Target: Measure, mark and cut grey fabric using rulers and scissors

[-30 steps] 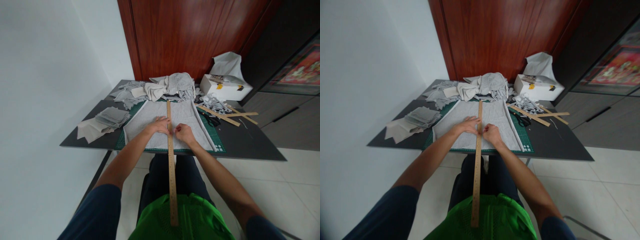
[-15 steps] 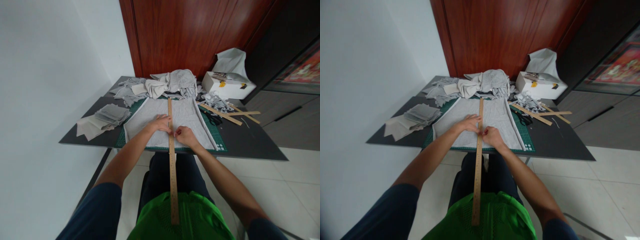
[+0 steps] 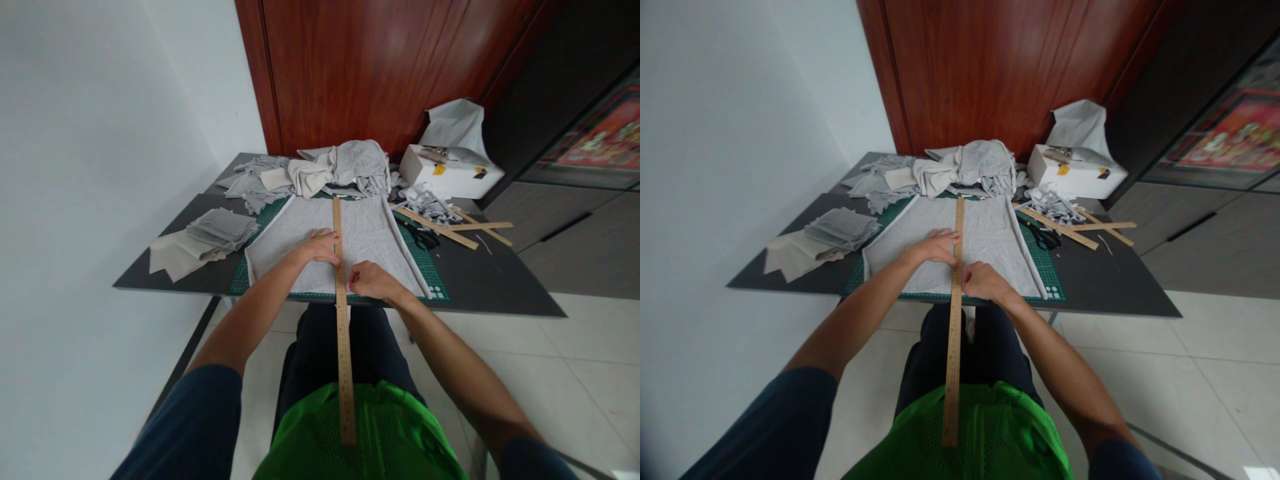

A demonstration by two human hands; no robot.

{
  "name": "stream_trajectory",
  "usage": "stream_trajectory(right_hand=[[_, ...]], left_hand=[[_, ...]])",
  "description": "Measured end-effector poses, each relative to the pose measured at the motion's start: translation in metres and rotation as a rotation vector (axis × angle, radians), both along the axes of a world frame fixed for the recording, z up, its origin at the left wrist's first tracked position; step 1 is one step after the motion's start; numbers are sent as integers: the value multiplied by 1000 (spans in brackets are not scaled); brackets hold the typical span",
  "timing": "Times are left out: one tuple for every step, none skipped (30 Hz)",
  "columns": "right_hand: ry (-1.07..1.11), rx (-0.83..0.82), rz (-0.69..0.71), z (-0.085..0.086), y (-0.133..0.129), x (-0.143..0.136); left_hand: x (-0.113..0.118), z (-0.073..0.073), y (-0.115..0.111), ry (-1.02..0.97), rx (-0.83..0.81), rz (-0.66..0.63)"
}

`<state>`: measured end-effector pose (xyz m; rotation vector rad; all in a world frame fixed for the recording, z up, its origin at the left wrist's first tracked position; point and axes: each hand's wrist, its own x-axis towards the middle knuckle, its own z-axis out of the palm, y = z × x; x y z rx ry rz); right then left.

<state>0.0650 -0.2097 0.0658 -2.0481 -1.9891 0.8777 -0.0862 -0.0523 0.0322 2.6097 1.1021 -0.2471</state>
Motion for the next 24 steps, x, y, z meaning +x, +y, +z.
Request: stream_trajectory(right_hand=[[17, -44, 21, 3, -1, 1], [34, -85, 35, 5, -2, 2], [47, -106, 40, 7, -1, 3], [49, -98, 33, 9, 0, 4], [39, -64, 16, 9, 3, 6], [20, -15, -8, 8, 5, 7], [-3, 32, -33, 7, 8, 7], [-23, 68, -53, 4, 10, 7], [-36, 90, -66, 2, 12, 7], [-46, 105, -73, -2, 13, 6], [-53, 121, -77, -5, 14, 5], [-60, 135, -78, -8, 14, 3], [-68, 148, -80, -11, 13, 2], [-74, 156, -85, -13, 12, 0], [-78, 161, -90, -15, 10, -2], [-78, 162, -90, -15, 8, -3], [-77, 163, -86, -16, 5, -4], [-75, 163, -75, -16, 2, -5], [-72, 161, -62, -15, -1, -5], [-69, 157, -48, -14, -5, -5], [-63, 152, -35, -13, -9, -6], [-55, 145, -25, -12, -14, -6], [-46, 135, -19, -11, -18, -7], [-36, 120, -15, -10, -23, -7]], left_hand=[[0, 0, 0, -3, 1, 1], [0, 0, 0, -6, 2, 2], [0, 0, 0, -7, 0, 4], [0, 0, 0, -5, -3, 5], [0, 0, 0, -1, -7, 6], [0, 0, 0, 5, -11, 7], [0, 1, 0, 11, -14, 6], [0, 1, 0, 14, -14, 4], [0, 1, 0, 11, -12, 0], [0, 0, 0, 6, -8, -5], [-1, 0, 0, 1, -4, -8], [-1, -1, 1, -4, -1, -9], [-1, -2, 1, -6, 1, -8], [-1, -2, 1, -6, 1, -5], [-1, -3, 2, -6, 2, -3], [-1, -3, 2, -6, 3, -3], [-1, -4, 3, -6, 5, -5], [-1, -4, 3, -6, 8, -7], [-1, -4, 3, -5, 10, -8], [-1, -4, 3, -1, 12, -7], [-1, -3, 3, 3, 13, -3], [-1, -3, 2, 7, 12, 0], [-1, -3, 2, 8, 12, 2], [-1, -3, 2, 6, 12, 2]])
